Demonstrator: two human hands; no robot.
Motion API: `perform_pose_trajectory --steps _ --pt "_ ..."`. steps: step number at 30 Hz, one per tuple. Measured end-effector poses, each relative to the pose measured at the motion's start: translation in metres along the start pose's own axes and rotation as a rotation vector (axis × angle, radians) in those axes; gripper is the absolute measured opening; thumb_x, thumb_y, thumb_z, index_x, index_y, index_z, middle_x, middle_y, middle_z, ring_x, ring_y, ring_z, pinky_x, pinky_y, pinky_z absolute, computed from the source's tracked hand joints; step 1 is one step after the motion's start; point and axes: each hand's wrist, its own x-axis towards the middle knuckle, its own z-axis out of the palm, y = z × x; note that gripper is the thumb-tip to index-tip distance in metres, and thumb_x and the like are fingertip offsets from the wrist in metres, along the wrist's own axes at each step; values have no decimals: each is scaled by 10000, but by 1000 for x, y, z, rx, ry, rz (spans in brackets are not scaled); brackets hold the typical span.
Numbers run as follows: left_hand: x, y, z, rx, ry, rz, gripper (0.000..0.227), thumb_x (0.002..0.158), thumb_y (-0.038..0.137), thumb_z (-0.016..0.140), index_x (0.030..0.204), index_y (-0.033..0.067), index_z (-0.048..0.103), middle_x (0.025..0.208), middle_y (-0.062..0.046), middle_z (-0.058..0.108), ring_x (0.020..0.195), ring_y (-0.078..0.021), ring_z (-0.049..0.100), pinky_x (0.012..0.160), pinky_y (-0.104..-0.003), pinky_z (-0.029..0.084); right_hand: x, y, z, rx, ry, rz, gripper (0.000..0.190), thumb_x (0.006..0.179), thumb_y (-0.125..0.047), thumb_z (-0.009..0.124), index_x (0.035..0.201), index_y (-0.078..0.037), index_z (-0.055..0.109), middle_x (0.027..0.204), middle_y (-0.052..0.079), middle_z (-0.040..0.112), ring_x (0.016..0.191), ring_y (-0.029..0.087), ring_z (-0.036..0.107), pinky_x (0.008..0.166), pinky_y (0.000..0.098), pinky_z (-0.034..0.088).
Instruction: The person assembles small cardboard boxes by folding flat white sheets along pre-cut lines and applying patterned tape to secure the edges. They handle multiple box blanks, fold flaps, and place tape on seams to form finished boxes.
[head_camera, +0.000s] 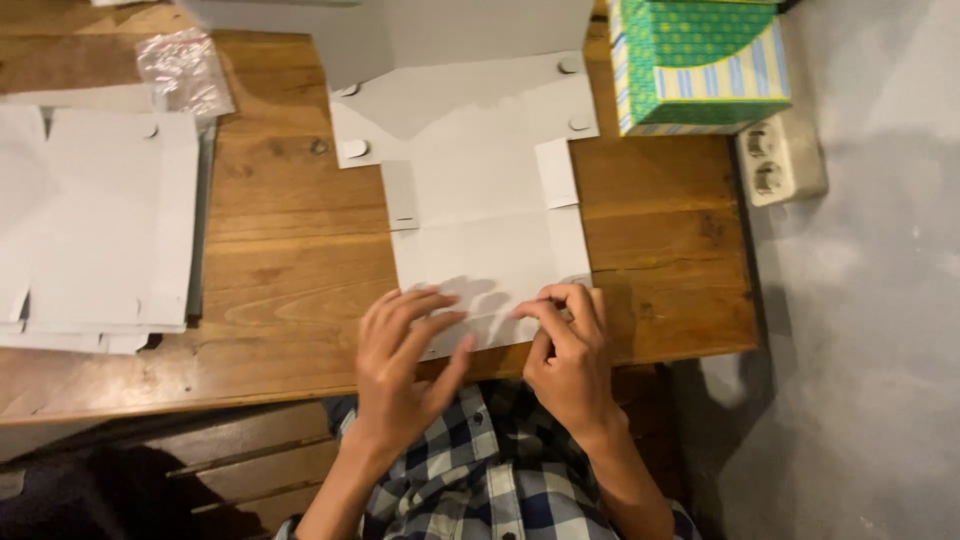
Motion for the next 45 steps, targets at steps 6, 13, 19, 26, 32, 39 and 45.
perform_pose_trajectory --steps 6,13,19,26,32,39,45 --pt "-49 -6 -27 368 63 -206 414 905 353 791 1234 123 691 1368 -95 628 1311 -285 582 1217 -536 305 2 -20 11 115 -92 -189 457 801 241 415 973 -60 713 902 89 535 887 256 512 781 346 439" --pt "-62 5 -24 367 63 -237 480 902 471 758 1298 205 700 1440 -91 603 1399 -278 531 1279 -617 96 7 -23 25 18 -5 -284 482 831 180 524 1017 -163 808 863 45 622 829 232 535 646 310 448" --pt "-47 7 -24 258 19 -157 463 923 469 737 1318 235 674 1309 -49 666 1264 -256 611 1277 -624 101 8 -25 25 31 -2 -257 438 845 162 545 981 -155 816 854 40 637 818 223 542 626 296 449" --pt "-27 8 -19 244 -61 -35 406 921 468 757 1224 200 729 1136 10 721 1119 -219 664 1212 -645 152 13 -30 16 109 -66 -204 410 828 -17 462 1011 -130 811 897 73 656 821 242 562 630 328 450" --pt "-6 0 -31 180 -119 28 181 961 232 738 1122 151 749 1012 39 750 1024 -188 676 1170 -525 266 15 -32 17 13 -83 -211 353 930 -249 705 1233 -68 699 922 24 663 835 226 581 723 341 480" --pt "23 -45 -40 163 -401 112 292 1004 305 685 1196 85 668 1021 -54 683 873 -224 541 798 -362 385 15 -32 18 -21 -73 -223 279 923 -269 735 1141 -96 755 936 30 661 850 215 571 700 319 475" --pt "38 -54 -40 45 -535 43 250 975 359 704 1003 134 599 770 3 541 722 -205 473 725 -356 345 17 -34 16 -13 -59 -212 259 910 -259 743 1122 -110 758 955 20 674 839 222 578 729 333 497"
